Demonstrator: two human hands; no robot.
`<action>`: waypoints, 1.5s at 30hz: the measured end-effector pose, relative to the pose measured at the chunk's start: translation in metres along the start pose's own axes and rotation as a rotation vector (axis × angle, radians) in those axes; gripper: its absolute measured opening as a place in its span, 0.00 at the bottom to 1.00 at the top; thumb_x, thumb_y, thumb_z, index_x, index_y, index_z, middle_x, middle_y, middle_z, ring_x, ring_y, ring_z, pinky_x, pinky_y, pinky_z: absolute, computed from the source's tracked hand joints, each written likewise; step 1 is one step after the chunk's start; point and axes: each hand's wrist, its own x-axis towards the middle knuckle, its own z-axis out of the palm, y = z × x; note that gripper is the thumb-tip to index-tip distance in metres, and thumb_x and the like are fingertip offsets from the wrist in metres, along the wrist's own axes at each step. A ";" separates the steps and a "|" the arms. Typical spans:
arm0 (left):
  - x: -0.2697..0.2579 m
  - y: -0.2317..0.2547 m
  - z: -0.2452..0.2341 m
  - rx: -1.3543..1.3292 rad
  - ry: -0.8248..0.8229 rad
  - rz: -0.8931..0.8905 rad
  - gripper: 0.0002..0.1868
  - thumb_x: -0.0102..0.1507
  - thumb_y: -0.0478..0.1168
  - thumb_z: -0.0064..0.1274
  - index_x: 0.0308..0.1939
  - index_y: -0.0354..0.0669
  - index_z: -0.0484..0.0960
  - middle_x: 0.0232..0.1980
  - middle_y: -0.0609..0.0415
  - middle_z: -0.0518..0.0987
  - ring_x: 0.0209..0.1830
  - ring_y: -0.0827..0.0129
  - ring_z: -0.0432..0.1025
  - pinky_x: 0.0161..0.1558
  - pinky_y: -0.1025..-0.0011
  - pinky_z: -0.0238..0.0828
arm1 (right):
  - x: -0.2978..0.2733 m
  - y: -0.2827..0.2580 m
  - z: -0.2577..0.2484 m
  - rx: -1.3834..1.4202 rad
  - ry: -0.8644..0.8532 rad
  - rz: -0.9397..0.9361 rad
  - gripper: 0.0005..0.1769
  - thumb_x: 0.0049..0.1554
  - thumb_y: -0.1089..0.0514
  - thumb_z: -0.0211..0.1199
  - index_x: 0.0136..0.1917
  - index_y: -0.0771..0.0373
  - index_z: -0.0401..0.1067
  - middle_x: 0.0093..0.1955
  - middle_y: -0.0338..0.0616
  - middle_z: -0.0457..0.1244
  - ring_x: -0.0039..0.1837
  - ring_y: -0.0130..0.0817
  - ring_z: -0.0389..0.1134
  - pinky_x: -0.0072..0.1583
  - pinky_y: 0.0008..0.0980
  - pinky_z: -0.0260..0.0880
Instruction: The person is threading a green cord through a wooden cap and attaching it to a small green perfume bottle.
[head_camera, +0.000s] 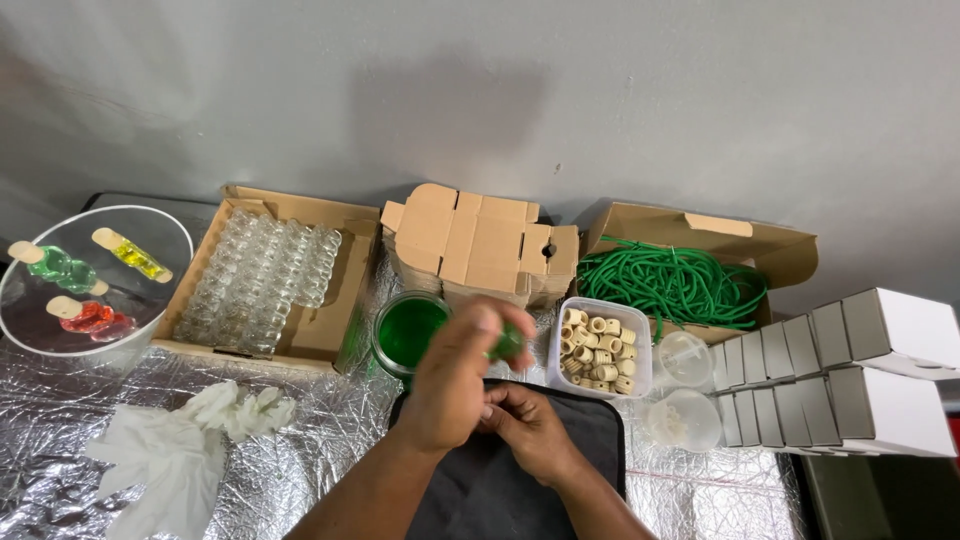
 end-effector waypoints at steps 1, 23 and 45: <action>0.003 0.004 0.001 0.206 -0.286 -0.336 0.21 0.73 0.51 0.34 0.46 0.40 0.78 0.46 0.49 0.77 0.38 0.66 0.72 0.40 0.70 0.71 | 0.000 0.001 -0.001 -0.072 0.047 0.024 0.08 0.58 0.59 0.65 0.48 0.65 0.77 0.41 0.46 0.70 0.46 0.32 0.71 0.47 0.32 0.74; 0.006 0.006 0.018 0.703 -0.854 -0.828 0.16 0.65 0.52 0.43 0.40 0.55 0.85 0.52 0.65 0.85 0.53 0.76 0.77 0.55 0.74 0.66 | -0.005 0.005 -0.001 -0.156 0.011 -0.148 0.11 0.60 0.65 0.59 0.38 0.62 0.79 0.37 0.42 0.72 0.39 0.29 0.68 0.42 0.30 0.68; 0.004 0.022 0.013 0.698 -1.117 -0.774 0.20 0.69 0.61 0.38 0.41 0.58 0.81 0.41 0.65 0.82 0.39 0.77 0.76 0.46 0.74 0.68 | -0.004 -0.004 0.008 -0.156 0.015 -0.181 0.10 0.61 0.65 0.59 0.40 0.60 0.79 0.38 0.35 0.70 0.42 0.21 0.64 0.44 0.30 0.65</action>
